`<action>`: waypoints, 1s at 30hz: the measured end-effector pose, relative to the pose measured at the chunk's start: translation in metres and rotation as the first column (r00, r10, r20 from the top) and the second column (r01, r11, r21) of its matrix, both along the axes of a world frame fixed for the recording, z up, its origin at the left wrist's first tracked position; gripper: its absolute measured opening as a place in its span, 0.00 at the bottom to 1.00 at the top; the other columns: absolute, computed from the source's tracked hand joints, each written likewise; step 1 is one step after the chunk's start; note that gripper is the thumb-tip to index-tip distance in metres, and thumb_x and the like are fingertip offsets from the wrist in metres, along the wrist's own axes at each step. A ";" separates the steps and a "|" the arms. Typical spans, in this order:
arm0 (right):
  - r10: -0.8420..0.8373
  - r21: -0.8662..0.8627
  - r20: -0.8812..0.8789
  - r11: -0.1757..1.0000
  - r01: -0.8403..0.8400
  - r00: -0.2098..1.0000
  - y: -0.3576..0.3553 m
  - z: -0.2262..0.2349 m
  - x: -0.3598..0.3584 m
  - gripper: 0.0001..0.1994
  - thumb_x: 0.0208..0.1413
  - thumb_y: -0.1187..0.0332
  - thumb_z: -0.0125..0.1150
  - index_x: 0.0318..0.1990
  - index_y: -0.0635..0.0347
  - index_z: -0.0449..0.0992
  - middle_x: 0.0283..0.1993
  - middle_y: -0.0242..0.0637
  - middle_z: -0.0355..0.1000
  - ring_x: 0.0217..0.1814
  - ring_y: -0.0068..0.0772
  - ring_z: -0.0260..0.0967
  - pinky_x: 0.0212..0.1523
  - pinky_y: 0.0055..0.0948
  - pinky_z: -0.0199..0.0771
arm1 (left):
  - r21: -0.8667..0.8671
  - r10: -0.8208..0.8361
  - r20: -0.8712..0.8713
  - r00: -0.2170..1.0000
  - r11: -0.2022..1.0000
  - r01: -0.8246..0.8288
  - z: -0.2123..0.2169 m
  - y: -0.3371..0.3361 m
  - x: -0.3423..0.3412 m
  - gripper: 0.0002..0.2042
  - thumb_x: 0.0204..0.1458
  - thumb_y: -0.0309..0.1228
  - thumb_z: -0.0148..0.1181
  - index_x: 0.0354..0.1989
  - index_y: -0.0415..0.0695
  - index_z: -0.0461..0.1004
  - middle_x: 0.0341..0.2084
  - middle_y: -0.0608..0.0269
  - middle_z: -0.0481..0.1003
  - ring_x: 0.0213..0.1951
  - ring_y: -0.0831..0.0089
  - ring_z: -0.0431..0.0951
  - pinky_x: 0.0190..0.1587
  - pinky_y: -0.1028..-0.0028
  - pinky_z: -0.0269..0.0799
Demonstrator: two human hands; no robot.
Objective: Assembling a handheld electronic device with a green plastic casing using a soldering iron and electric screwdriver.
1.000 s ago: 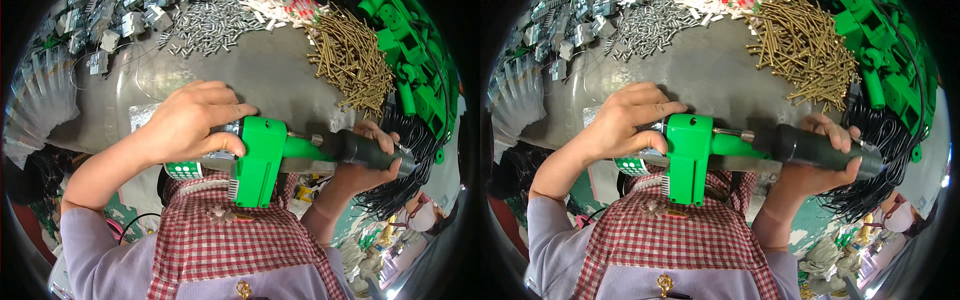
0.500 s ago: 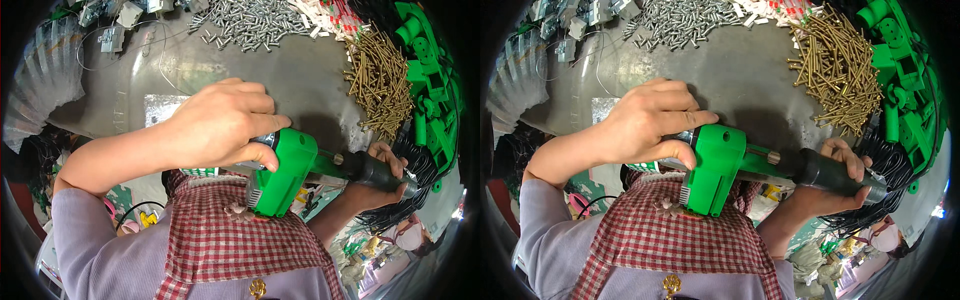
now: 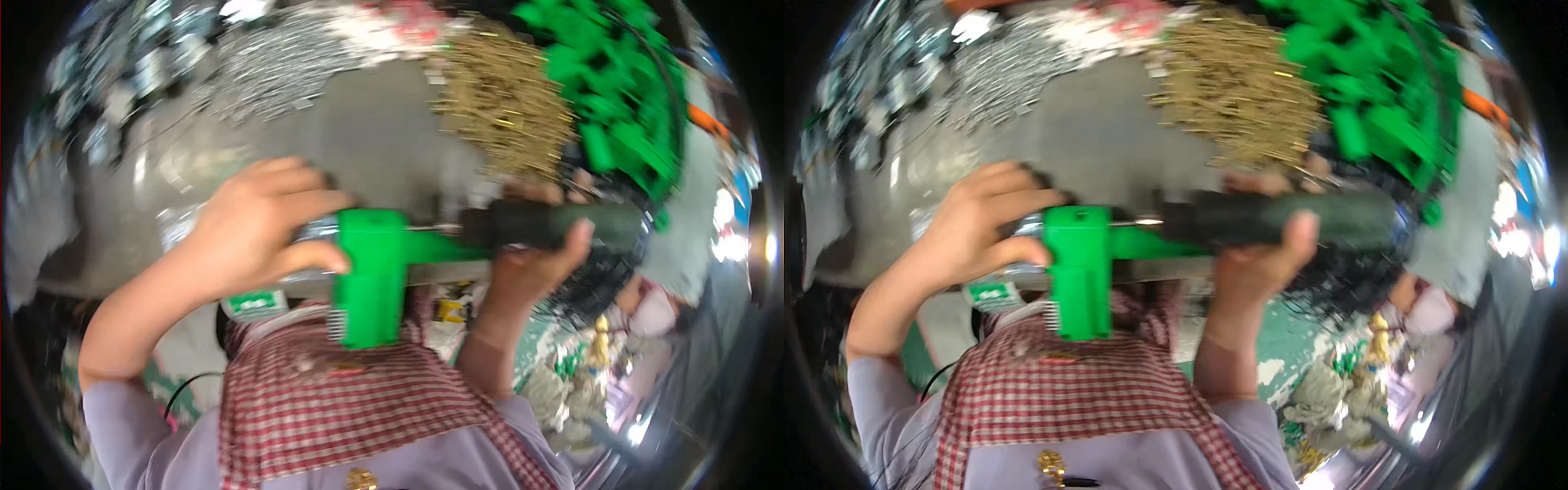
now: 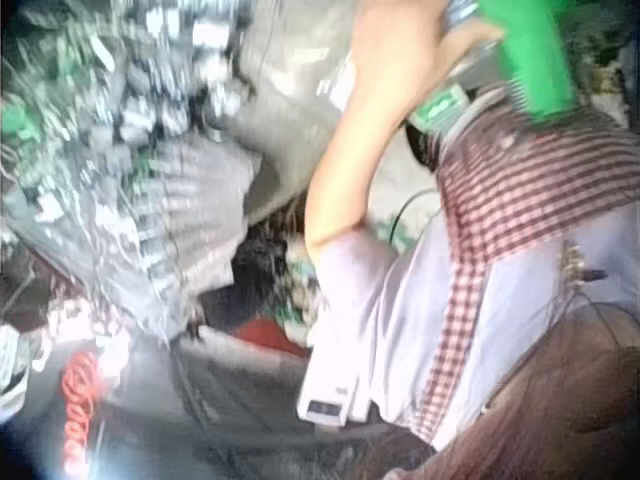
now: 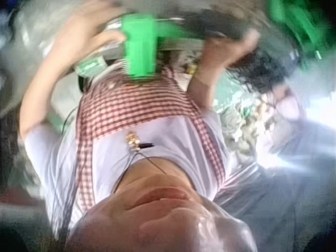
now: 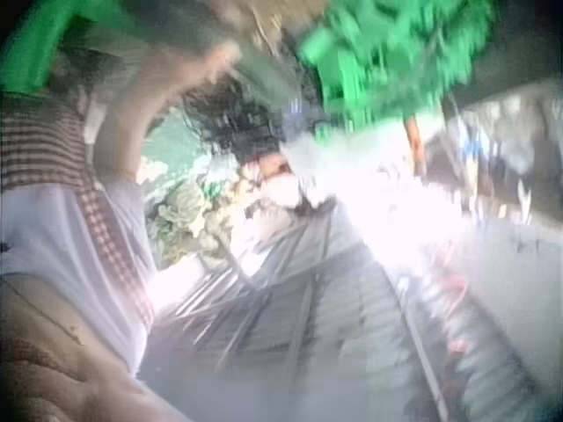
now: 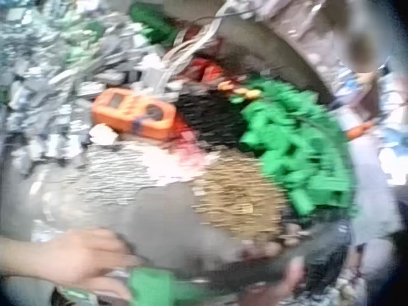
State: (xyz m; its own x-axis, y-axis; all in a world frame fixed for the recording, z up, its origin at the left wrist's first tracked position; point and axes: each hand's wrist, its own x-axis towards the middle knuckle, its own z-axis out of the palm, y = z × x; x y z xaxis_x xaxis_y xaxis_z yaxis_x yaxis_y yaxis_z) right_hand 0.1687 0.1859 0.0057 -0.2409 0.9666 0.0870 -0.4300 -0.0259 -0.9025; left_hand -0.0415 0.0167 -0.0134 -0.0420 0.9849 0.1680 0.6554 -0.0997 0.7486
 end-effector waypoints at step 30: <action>-0.132 -0.050 0.980 0.551 -0.833 -0.146 0.040 0.022 0.073 0.07 0.50 0.78 0.61 0.36 0.66 0.70 0.33 0.43 0.67 0.33 0.36 0.68 0.37 0.30 0.69 | 0.167 0.056 -0.525 0.849 0.985 0.038 0.057 -0.040 0.019 0.13 0.32 0.26 0.64 0.30 0.37 0.75 0.30 0.58 0.73 0.38 0.64 0.73 0.38 0.72 0.71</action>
